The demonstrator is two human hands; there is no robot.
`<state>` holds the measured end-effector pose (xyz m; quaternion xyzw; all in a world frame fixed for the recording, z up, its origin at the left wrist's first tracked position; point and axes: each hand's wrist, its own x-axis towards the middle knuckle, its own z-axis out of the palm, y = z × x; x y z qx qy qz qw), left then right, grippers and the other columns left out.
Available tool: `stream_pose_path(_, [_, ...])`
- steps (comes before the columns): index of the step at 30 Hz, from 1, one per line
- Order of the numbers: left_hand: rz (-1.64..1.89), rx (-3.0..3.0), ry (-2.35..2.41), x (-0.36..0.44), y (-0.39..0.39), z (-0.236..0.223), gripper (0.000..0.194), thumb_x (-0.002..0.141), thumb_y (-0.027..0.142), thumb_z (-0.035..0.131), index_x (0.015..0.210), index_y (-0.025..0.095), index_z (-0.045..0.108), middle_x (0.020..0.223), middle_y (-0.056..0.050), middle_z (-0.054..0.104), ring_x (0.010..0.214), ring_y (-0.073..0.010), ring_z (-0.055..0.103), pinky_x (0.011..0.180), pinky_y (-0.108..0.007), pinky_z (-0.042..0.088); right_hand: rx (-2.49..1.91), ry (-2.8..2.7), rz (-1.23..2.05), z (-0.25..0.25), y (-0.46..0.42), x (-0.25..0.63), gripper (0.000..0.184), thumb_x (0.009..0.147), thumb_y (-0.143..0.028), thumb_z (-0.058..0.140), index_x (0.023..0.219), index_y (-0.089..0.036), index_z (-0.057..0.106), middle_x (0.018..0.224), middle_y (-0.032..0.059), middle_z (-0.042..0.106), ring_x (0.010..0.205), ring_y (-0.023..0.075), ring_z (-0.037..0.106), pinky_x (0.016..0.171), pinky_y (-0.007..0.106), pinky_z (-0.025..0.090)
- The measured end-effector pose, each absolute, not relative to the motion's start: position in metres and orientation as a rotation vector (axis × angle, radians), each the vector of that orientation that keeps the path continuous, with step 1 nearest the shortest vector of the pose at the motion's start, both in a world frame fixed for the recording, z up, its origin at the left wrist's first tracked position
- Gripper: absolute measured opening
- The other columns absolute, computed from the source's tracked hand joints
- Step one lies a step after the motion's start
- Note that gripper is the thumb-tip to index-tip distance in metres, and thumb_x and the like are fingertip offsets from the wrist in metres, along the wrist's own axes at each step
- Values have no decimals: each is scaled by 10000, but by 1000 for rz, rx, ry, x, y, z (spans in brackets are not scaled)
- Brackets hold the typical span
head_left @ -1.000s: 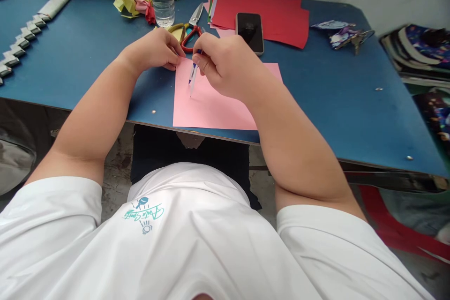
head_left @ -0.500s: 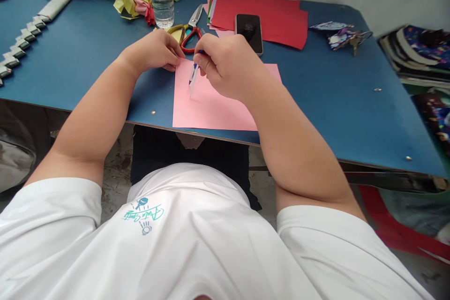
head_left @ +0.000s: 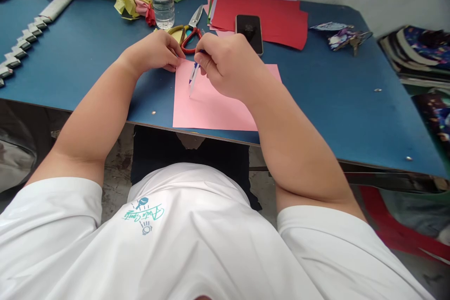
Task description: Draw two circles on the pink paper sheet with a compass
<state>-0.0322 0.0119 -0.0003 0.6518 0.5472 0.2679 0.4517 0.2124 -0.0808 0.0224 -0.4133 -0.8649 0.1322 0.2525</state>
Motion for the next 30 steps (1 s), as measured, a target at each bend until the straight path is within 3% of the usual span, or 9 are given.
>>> stream_pose_path(10, [644,1620,1338,-35,16,-3,192,962,-77,856,917,105,893,802,-13,817,777,-145,768,1059,-449,683,-1112,-2349,377,25,-82,211,252,1131,-486,552,905,-395,489,1030,71,806,1025,417,765,1001,606,568])
stream_pose_path(19, [657,1631,1350,-34,16,-3,201,918,-77,905,883,121,899,740,-5,768,756,-158,745,1079,-486,681,-1140,-2359,364,24,-81,211,226,1123,-574,534,969,-431,615,1026,67,832,1031,431,784,1015,649,592])
stream_pose_path(30, [649,1643,1337,-35,17,-4,198,934,-78,885,889,115,904,753,-12,782,753,-147,738,1079,-476,686,-1127,-2353,354,23,-80,213,240,1143,-474,519,920,-391,490,1043,80,810,1030,410,770,1013,624,592])
